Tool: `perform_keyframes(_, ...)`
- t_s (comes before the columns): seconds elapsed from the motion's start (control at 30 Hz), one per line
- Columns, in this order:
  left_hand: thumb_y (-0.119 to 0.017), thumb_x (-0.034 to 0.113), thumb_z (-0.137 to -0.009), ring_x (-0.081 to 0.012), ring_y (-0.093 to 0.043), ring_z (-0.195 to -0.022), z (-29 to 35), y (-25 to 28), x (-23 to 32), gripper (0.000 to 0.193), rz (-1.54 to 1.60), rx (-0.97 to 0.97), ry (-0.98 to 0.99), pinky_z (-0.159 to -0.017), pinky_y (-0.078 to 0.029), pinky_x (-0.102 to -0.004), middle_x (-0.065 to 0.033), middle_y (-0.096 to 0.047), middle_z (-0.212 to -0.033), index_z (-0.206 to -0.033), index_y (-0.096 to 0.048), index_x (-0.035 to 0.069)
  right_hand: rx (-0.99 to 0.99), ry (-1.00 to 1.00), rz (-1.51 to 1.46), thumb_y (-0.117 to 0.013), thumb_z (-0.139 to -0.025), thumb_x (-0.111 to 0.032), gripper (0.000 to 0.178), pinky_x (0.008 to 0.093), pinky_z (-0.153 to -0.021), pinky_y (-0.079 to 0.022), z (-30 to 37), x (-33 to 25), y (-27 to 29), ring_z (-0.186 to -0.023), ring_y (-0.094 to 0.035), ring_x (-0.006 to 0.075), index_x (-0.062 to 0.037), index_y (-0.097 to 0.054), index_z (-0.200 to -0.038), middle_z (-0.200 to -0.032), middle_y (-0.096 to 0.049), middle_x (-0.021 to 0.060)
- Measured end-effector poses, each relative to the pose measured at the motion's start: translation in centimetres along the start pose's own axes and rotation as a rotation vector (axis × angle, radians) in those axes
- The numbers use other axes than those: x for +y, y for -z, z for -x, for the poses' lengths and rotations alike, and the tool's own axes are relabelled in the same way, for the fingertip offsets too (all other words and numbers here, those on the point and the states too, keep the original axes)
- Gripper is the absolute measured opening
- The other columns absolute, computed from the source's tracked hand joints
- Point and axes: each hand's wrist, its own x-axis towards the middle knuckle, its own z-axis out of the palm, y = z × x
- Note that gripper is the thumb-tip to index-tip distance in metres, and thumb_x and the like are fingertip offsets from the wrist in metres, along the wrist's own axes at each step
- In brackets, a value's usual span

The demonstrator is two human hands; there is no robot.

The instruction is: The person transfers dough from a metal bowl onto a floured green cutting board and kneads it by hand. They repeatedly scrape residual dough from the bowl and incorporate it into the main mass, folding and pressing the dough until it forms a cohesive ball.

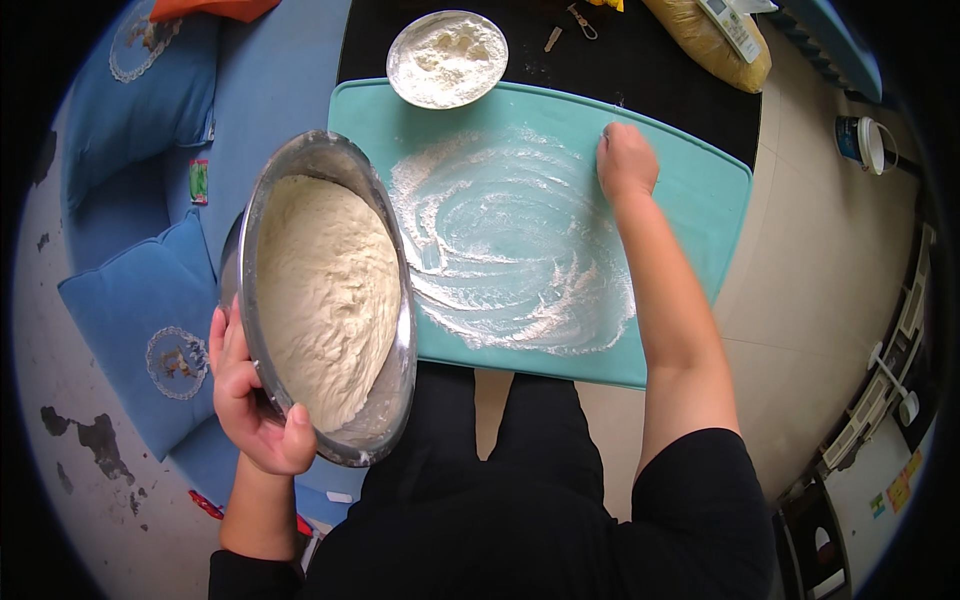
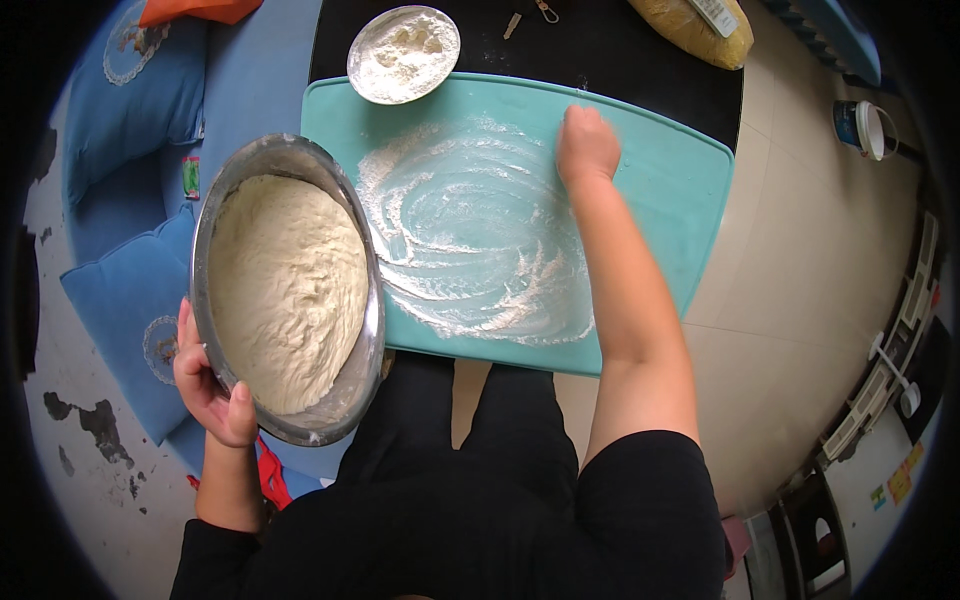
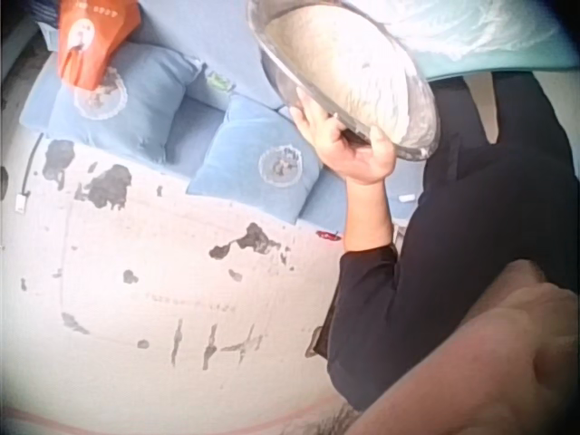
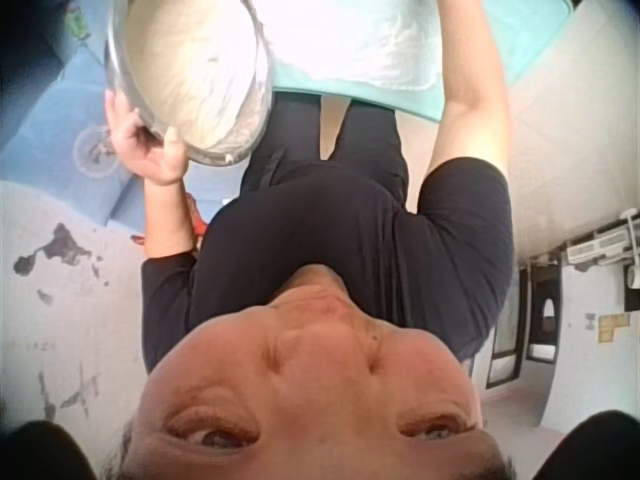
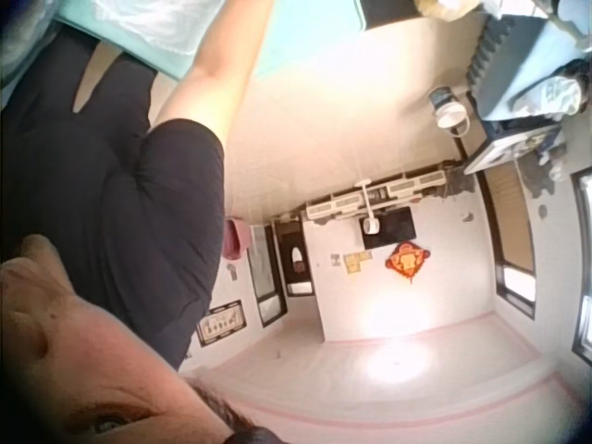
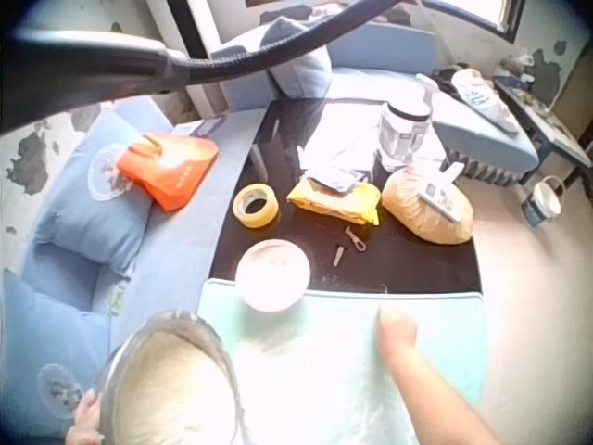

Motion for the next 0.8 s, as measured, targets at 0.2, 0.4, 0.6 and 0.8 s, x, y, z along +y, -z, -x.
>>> perform_keyframes(0.2,-0.054,0.029,-0.075,-0.0421,-0.039,-0.121,0.1,0.4,-0.2,0.034,0.011,0.0,-0.003,-0.105,-0.012,-0.0488,-0.033,-0.046,-0.12,-0.088,-0.038,0.003,-0.17,-0.112,-0.699,-0.057,-0.079,-0.022,0.025,0.0395,-0.079,-0.045,5.7,-7.8,0.8,-0.091,-0.054,0.0331,-0.0083,-0.055,-0.099,-0.104,-0.056,0.013)
perform_keyframes(0.4,-0.055,0.031,-0.075,-0.0361,-0.033,-0.125,1.4,0.1,-0.5,0.07,0.198,0.08,0.205,-0.108,-0.011,-0.0459,-0.0298,-0.039,-0.126,-0.123,-0.026,-0.011,-0.465,0.366,-1.37,-0.051,-0.086,-0.019,0.039,0.0365,-0.099,-0.034,9.3,-19.5,5.1,-0.122,-0.04,0.0274,-0.0079,-0.047,-0.122,-0.128,-0.045,0.014)
perform_keyframes(0.6,-0.056,0.029,-0.077,-0.0343,-0.028,-0.128,2.6,0.7,-0.8,0.071,0.239,0.049,0.234,-0.107,-0.018,-0.0431,-0.0313,-0.026,-0.135,-0.127,-0.022,-0.009,-0.365,0.494,-1.305,-0.049,-0.083,-0.02,0.037,0.04,-0.095,-0.036,7.8,-30.6,7.0,-0.107,-0.046,0.035,-0.0013,-0.05,-0.115,-0.113,-0.049,0.0208)
perform_keyframes(0.8,-0.058,0.026,-0.076,-0.0356,-0.026,-0.129,2.9,1.2,-0.4,0.072,0.308,0.032,0.316,-0.107,-0.018,-0.0434,-0.0337,-0.017,-0.138,-0.128,-0.02,-0.007,-0.265,0.535,-1.314,-0.053,-0.078,-0.021,0.033,0.0421,-0.087,-0.04,11.1,-33.8,8.3,-0.096,-0.049,0.0354,-0.0026,-0.055,-0.105,-0.102,-0.053,0.0184)
